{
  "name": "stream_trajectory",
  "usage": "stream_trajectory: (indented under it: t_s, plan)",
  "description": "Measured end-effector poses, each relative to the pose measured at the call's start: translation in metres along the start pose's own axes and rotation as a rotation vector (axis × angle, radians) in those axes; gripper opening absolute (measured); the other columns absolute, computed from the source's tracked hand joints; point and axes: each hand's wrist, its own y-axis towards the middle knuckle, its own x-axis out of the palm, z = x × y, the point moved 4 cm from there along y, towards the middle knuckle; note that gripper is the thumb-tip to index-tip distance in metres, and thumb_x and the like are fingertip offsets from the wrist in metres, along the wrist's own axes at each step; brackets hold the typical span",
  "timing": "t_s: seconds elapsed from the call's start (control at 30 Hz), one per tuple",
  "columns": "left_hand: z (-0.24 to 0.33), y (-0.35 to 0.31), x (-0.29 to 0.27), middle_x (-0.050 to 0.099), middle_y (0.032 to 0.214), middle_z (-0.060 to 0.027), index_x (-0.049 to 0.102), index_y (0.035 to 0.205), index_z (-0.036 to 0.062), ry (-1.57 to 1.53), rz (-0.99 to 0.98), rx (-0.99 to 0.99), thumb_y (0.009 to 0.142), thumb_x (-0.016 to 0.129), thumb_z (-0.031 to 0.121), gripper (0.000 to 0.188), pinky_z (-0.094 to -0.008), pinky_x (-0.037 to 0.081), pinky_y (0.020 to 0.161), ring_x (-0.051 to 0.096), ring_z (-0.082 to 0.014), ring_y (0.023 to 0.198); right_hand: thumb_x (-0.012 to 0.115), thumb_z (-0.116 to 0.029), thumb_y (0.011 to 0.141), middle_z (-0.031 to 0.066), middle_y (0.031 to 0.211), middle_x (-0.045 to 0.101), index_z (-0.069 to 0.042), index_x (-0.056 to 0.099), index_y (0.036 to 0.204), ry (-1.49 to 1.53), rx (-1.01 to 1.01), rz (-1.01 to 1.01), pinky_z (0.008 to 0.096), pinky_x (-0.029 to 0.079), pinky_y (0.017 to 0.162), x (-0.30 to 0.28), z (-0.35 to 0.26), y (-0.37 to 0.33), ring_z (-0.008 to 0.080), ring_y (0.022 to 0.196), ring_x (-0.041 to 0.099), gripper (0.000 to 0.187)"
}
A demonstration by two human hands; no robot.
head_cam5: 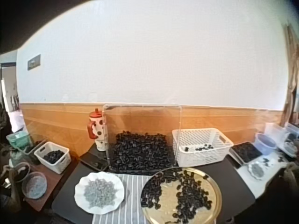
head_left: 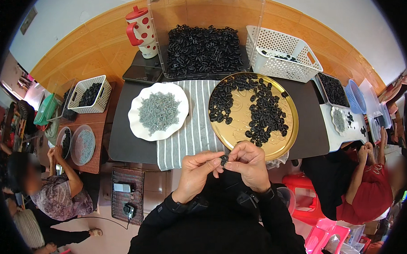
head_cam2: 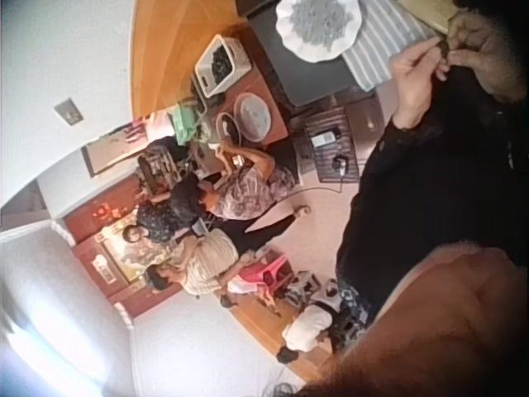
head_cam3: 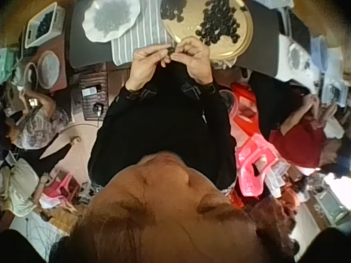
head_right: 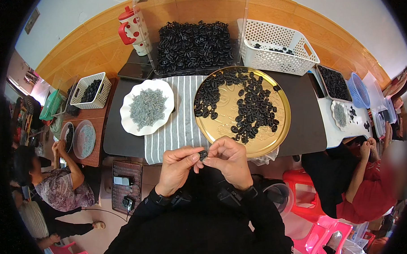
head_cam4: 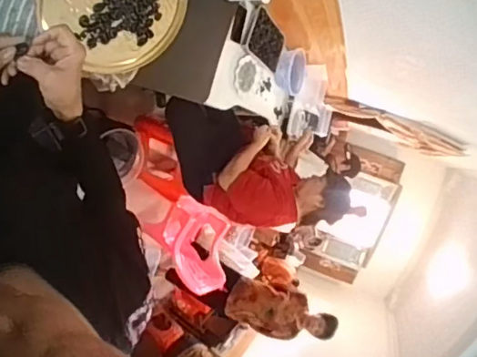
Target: The person picks up a black plastic toggle and a metal spring by hand, inserts the spring into the toggle, and places the assembled unit into a white basket. This process is repeated with additional toggles and springs taken from a tray and a plate.
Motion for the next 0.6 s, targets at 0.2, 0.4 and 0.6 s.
stream_trajectory:
  t_s: [0.2, 0.4, 0.6]
  plan:
    - [0.004, -0.003, 0.002, 0.062, 0.086, -0.0088, 0.066, 0.111, -0.0027, 0.101, 0.023, 0.072, 0.091, 0.057, -0.001, 0.022, -0.0215, 0.049, 0.059, 0.061, -0.0128, 0.073, 0.067, 0.014, 0.074, 0.0057, 0.078, 0.063, 0.002, 0.056, 0.094, 0.070, -0.042, 0.072, 0.0204, 0.049, 0.066, 0.008, 0.001, -0.005, 0.0096, 0.070, 0.061, 0.026]
    - [0.002, -0.005, 0.004, 0.061, 0.088, -0.0091, 0.065, 0.112, -0.0018, 0.094, 0.035, 0.113, 0.091, 0.057, -0.001, 0.022, -0.0216, 0.050, 0.060, 0.061, -0.0130, 0.074, 0.066, 0.014, 0.075, 0.0064, 0.080, 0.064, 0.003, 0.056, 0.096, 0.053, -0.095, 0.160, 0.0210, 0.050, 0.068, 0.011, 0.000, -0.012, 0.0102, 0.072, 0.062, 0.025]
    - [0.010, -0.005, 0.008, 0.061, 0.090, -0.0076, 0.065, 0.115, 0.0001, 0.142, -0.053, 0.182, 0.084, 0.064, -0.007, 0.032, -0.0200, 0.050, 0.061, 0.059, -0.0107, 0.073, 0.065, 0.012, 0.079, 0.0045, 0.083, 0.063, 0.004, 0.062, 0.104, -0.067, -0.193, 0.121, 0.0220, 0.048, 0.068, 0.010, -0.001, -0.013, 0.0095, 0.074, 0.060, 0.026]
